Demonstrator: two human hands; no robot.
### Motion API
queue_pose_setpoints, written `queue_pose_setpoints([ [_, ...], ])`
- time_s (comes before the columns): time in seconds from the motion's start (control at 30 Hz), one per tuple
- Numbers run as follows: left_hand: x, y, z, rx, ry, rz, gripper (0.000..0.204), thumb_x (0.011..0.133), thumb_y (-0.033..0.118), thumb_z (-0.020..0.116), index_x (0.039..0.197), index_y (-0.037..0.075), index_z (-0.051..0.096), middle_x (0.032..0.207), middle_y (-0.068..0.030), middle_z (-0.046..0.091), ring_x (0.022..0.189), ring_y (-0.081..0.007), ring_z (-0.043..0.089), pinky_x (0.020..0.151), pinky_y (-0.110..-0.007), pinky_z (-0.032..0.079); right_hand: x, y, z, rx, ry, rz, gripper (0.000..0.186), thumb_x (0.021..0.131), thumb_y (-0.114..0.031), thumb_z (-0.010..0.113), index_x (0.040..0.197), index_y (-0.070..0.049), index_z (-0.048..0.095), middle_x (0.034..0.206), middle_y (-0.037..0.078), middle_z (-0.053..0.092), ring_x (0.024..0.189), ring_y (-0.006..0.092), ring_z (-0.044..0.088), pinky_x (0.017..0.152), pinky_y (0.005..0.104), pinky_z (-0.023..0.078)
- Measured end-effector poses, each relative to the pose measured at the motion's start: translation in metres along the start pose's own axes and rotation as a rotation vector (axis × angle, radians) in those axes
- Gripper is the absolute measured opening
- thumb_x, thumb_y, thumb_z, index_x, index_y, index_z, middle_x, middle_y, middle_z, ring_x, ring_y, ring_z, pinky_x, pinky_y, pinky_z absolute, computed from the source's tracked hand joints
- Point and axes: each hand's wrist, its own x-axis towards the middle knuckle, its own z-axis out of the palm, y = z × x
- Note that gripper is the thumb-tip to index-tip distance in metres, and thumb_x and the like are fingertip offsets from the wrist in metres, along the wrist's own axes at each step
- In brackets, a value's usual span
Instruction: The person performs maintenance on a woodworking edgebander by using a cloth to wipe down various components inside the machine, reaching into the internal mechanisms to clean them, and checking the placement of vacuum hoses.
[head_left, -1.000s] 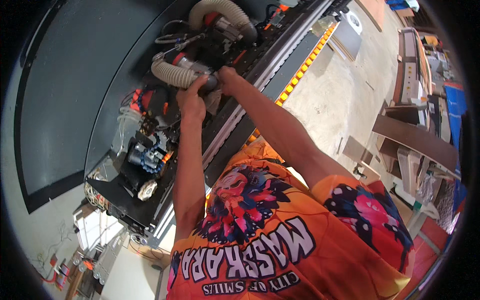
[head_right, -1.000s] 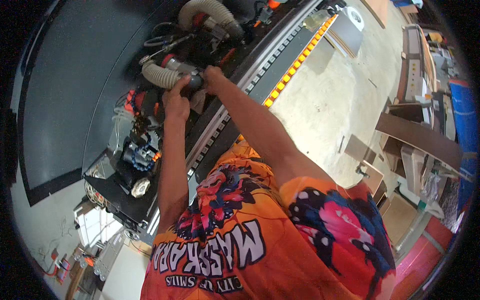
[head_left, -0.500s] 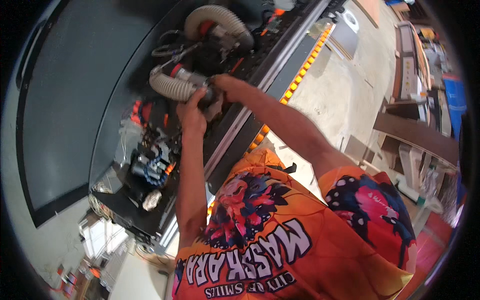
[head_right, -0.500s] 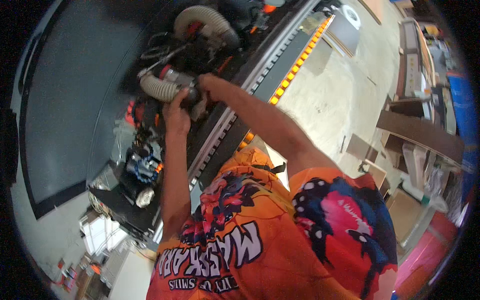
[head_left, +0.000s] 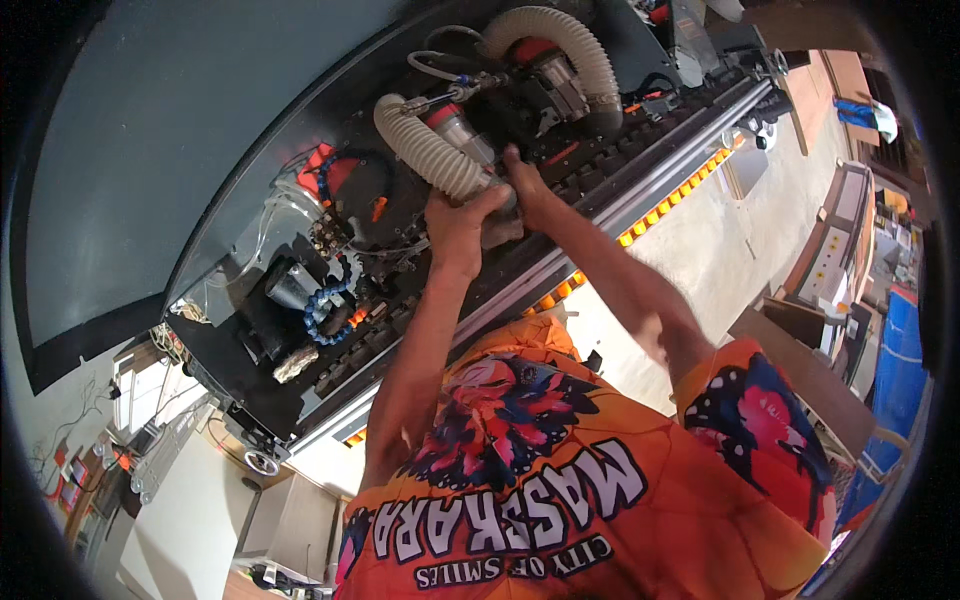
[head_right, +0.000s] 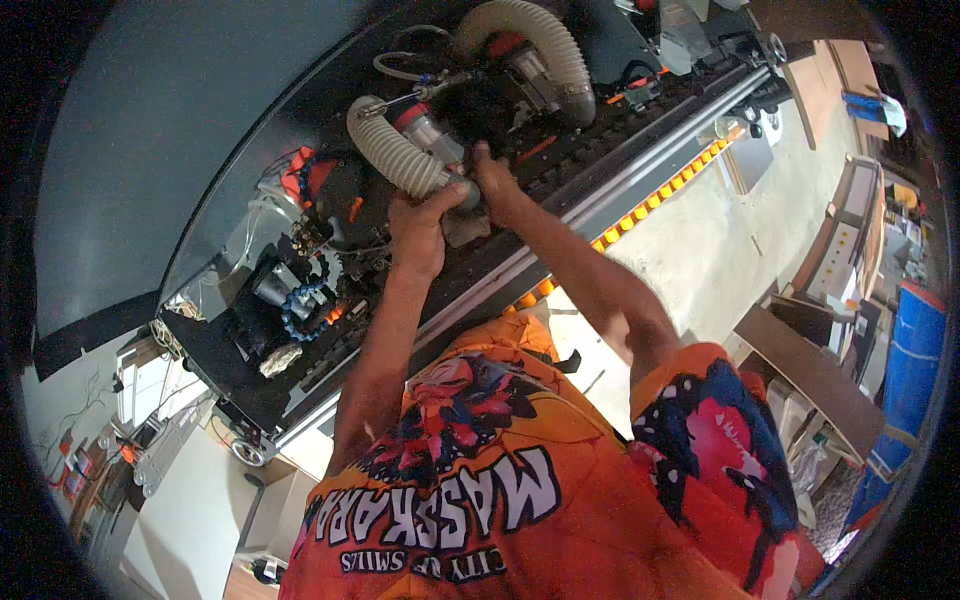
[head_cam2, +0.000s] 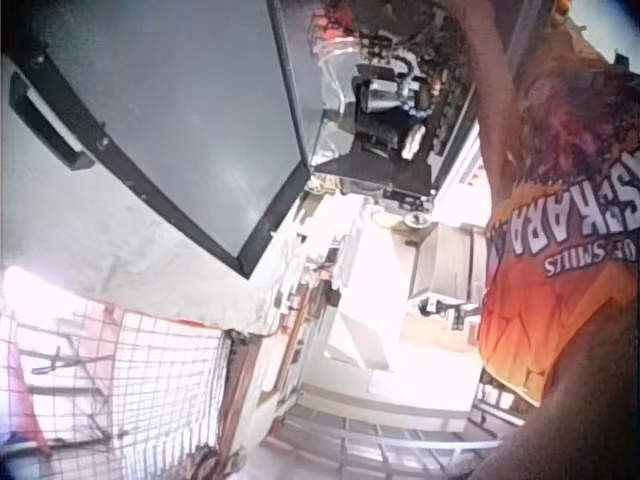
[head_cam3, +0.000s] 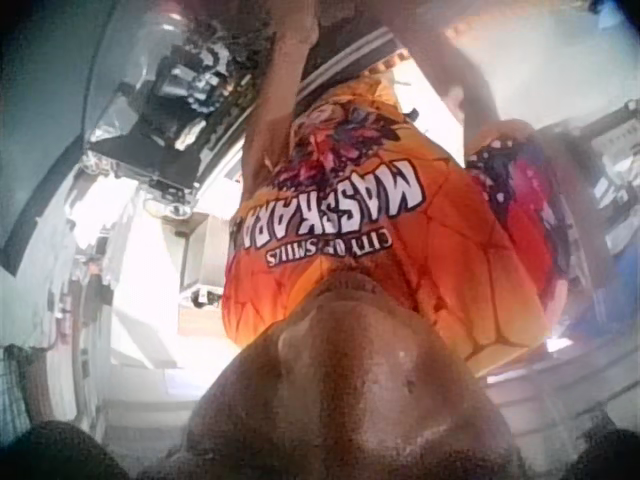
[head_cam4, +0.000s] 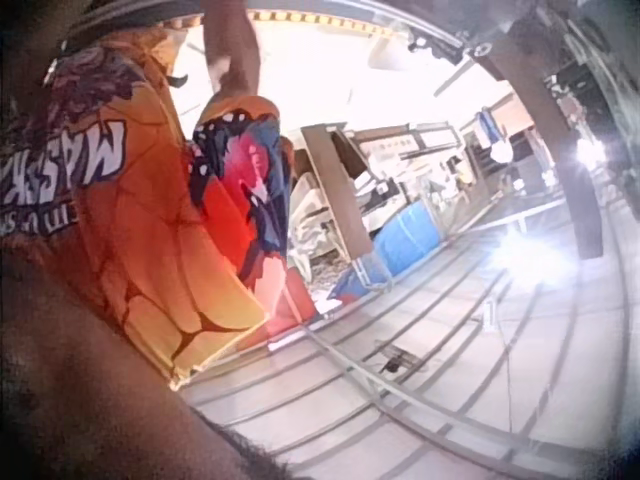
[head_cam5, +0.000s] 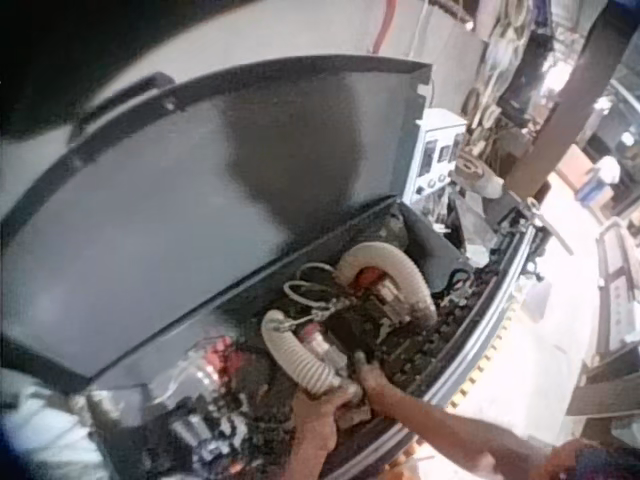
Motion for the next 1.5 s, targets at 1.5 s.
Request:
queue_pose_setpoints([
  [1.5,0.005,-0.002,-0.007,0.003,0.059,-0.086,0.068,0.07,0.011,0.092,0.125,0.0,0.053,0.108,-0.0084,0.068,0.095,-0.0193,0.069,0.084,-0.035,0.058,-0.043,-0.03,-0.004,0.388,-0.246,0.272,0.083,0.104,-0.07,0.031,0.153,-0.003,0.042,0.147,0.021,0.055,0.134,0.0372,0.054,0.112,0.0528,0.046],
])
